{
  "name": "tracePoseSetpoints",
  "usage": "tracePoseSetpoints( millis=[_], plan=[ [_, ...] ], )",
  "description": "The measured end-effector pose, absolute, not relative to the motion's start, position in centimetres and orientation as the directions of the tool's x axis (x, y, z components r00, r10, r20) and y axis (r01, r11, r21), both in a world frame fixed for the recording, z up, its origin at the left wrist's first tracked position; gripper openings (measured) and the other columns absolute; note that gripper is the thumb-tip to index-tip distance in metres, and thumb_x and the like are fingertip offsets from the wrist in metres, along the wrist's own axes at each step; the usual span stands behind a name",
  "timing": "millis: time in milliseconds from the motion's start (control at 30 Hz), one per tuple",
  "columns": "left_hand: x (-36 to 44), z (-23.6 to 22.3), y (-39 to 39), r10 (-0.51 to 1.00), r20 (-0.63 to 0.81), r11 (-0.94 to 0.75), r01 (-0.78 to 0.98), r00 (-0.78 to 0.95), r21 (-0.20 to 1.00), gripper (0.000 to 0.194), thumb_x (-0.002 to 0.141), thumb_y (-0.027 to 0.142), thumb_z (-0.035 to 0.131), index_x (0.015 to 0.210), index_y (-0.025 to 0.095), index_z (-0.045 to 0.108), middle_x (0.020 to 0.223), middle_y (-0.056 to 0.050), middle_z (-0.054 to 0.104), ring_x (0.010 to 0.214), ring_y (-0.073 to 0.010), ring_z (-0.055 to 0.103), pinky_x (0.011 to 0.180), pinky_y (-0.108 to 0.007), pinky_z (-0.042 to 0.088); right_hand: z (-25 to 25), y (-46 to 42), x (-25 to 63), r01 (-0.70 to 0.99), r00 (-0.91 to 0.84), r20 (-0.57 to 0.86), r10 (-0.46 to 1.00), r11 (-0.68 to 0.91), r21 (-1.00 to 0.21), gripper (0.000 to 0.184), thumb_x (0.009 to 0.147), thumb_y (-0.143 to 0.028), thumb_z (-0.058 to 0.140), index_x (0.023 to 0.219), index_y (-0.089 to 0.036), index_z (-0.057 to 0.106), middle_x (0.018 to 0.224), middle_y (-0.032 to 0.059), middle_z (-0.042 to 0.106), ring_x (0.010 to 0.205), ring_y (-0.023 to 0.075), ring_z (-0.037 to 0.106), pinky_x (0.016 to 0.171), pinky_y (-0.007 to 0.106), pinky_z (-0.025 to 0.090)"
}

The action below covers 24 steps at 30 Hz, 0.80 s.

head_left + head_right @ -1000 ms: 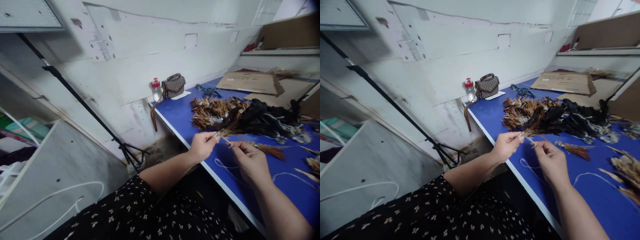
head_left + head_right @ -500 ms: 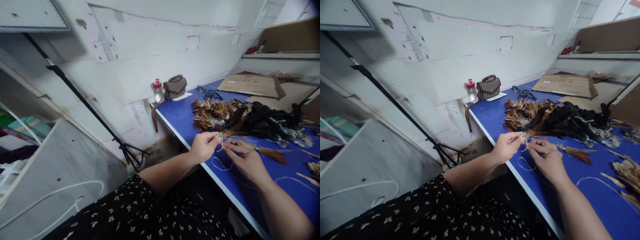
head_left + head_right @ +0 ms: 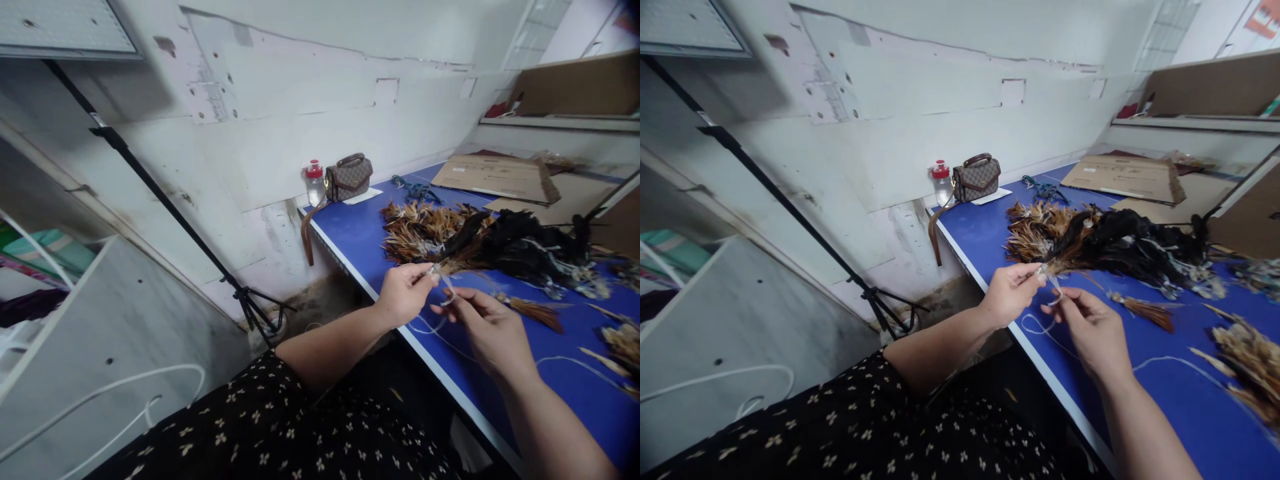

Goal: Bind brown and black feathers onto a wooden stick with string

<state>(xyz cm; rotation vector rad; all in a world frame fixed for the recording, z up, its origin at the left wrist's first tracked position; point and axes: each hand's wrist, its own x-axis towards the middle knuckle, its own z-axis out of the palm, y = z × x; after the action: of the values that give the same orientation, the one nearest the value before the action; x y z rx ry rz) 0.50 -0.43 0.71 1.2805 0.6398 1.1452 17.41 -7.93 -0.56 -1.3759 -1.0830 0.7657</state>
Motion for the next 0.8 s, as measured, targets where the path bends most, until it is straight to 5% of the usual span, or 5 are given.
tracePoseSetpoints(
  millis=[167, 367, 500, 667, 800],
  plan=[
    [0.5, 0.4, -0.3, 0.919, 0.181, -0.079, -0.285, 0.351, 0.955, 0.031, 0.099, 0.039, 0.086, 0.116, 0.013, 0.09, 0.09, -0.007, 0.079, 0.078, -0.0136, 0.065, 0.08, -0.031, 0.055, -0.4, -8.9, 17.0, 0.417, 0.405, 0.287, 0.868, 0.104, -0.903, 0.04, 0.095, -0.062, 0.082, 0.107, -0.024, 0.088, 0.07, 0.0022, 0.076, 0.059, 0.0194, 0.069, 0.056, 0.028, 0.055],
    [0.6, 0.2, -0.8, 0.921, 0.158, -0.044, -0.307, 0.356, 0.951, 0.034, 0.096, 0.043, 0.09, 0.113, 0.013, 0.09, 0.085, -0.006, 0.076, 0.078, -0.0142, 0.064, 0.079, -0.032, 0.054, -0.3, -9.3, 16.9, 0.476, 0.464, 0.347, 0.815, 0.101, -0.874, 0.043, 0.098, -0.063, 0.078, 0.111, -0.023, 0.09, 0.059, -0.0011, 0.066, 0.049, 0.0187, 0.055, 0.046, 0.031, 0.044],
    [0.8, 0.2, -1.2, 0.916, 0.144, -0.017, -0.322, 0.375, 0.947, 0.034, 0.094, 0.041, 0.093, 0.11, 0.012, 0.09, 0.085, -0.006, 0.076, 0.08, -0.0149, 0.065, 0.082, -0.033, 0.055, -1.2, -9.3, 17.3, 0.55, 0.472, 0.418, 0.776, 0.111, -0.828, 0.044, 0.098, -0.062, 0.079, 0.115, -0.025, 0.093, 0.076, 0.0025, 0.08, 0.058, 0.0201, 0.066, 0.055, 0.032, 0.054],
    [1.3, 0.1, -1.6, 0.901, 0.138, 0.023, -0.362, 0.411, 0.932, 0.045, 0.087, 0.048, 0.099, 0.112, 0.012, 0.091, 0.09, -0.008, 0.079, 0.086, -0.0171, 0.069, 0.087, -0.035, 0.057, -1.9, -9.2, 17.6, 0.561, 0.439, 0.465, 0.769, 0.169, -0.81, 0.041, 0.095, -0.062, 0.083, 0.113, -0.028, 0.095, 0.108, 0.0067, 0.092, 0.095, 0.0304, 0.087, 0.091, 0.041, 0.07],
    [1.4, 0.2, -1.8, 0.888, 0.15, 0.027, -0.375, 0.434, 0.927, 0.054, 0.085, 0.052, 0.101, 0.12, 0.011, 0.091, 0.088, -0.007, 0.078, 0.086, -0.0169, 0.069, 0.089, -0.036, 0.058, -1.9, -9.5, 17.6, 0.573, 0.443, 0.475, 0.761, 0.167, -0.802, 0.042, 0.097, -0.067, 0.083, 0.108, -0.029, 0.096, 0.107, 0.0065, 0.092, 0.095, 0.0314, 0.088, 0.092, 0.043, 0.072]
  ],
)
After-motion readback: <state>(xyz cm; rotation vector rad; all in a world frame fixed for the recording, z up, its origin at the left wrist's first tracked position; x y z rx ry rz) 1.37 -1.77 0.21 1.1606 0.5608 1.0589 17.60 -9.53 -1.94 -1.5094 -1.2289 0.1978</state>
